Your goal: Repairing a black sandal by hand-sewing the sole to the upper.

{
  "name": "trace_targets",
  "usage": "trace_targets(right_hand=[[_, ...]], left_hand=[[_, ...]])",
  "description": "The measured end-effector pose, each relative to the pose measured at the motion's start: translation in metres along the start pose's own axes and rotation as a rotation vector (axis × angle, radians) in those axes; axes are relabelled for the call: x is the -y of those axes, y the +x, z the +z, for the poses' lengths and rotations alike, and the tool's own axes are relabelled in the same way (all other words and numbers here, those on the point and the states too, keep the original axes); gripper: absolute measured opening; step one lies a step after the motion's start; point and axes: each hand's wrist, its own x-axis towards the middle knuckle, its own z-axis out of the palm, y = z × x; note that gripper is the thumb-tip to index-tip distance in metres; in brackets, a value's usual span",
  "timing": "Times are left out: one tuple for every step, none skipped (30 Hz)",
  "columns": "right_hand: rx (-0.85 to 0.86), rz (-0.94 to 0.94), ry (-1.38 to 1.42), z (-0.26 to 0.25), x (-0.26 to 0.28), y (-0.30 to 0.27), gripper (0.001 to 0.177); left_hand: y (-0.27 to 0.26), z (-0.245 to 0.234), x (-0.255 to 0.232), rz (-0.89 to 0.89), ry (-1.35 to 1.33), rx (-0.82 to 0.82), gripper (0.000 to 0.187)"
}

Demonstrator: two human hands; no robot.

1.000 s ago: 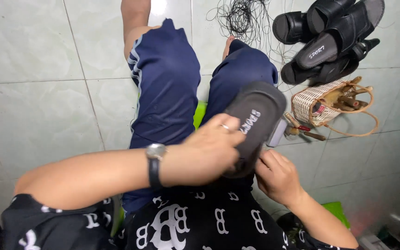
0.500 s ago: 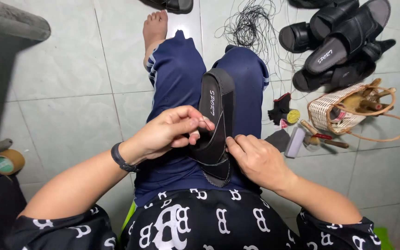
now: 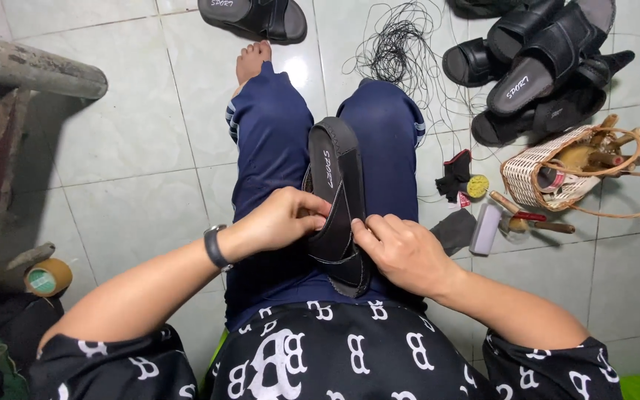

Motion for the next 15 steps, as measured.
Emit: trace_targets(right_hand=[[-0.001, -0.002, -0.001, 0.001, 0.000, -0.002, 0.025], [-0.019, 0.005, 0.000, 0.002, 0.001, -0.002, 0.024], [-0.036, 0.011, 0.001, 0.003, 0.001, -0.002, 0.024], [-0.036, 0.012, 0.003, 0.002, 0.002, -0.001, 0.024], [-0.068, 0.023, 0.051, 0.001, 0.002, 0.000, 0.024], [-0.098, 0.035, 0.101, 0.000, 0.002, 0.000, 0.025], [-0.096, 0.038, 0.105, 0.000, 0.000, -0.001, 0.025], [-0.106, 0.058, 0.144, -0.001, -0.002, -0.002, 0.026], [-0.117, 0.079, 0.182, -0.001, -0.003, -0.003, 0.027], [-0.114, 0.081, 0.190, -0.008, -0.005, -0.005, 0.027], [-0.057, 0.079, 0.140, -0.015, -0.007, -0.007, 0.030], [-0.004, 0.075, 0.087, -0.021, -0.010, -0.008, 0.034], [-0.005, 0.077, 0.092, -0.036, -0.018, -0.012, 0.034], [0.104, 0.117, 0.008, -0.050, -0.025, -0.015, 0.044], [0.213, 0.156, -0.076, -0.064, -0.033, -0.019, 0.057]], left_hand=[[0.002, 0.000, -0.007, 0.001, 0.000, -0.002, 0.016], [0.003, -0.002, -0.014, -0.026, 0.101, 0.022, 0.016], [0.004, -0.004, -0.021, -0.053, 0.201, 0.046, 0.016], [0.012, -0.001, -0.006, -0.054, 0.201, 0.047, 0.016], [0.021, 0.002, 0.009, -0.081, 0.243, 0.065, 0.015], [0.029, 0.006, 0.025, -0.110, 0.284, 0.086, 0.014], [0.029, 0.003, 0.018, -0.113, 0.282, 0.090, 0.014], [0.027, 0.000, 0.013, -0.132, 0.309, 0.105, 0.013], [0.026, -0.002, 0.007, -0.151, 0.335, 0.119, 0.012], [0.024, -0.004, 0.002, -0.159, 0.332, 0.123, 0.012], [0.021, -0.006, -0.002, -0.156, 0.326, 0.129, 0.012], [0.020, -0.009, -0.008, -0.152, 0.324, 0.133, 0.012], [0.015, -0.010, -0.014, -0.157, 0.325, 0.135, 0.012], [0.011, -0.012, -0.019, -0.128, 0.252, 0.099, 0.011], [0.006, -0.014, -0.025, -0.100, 0.179, 0.063, 0.010]])
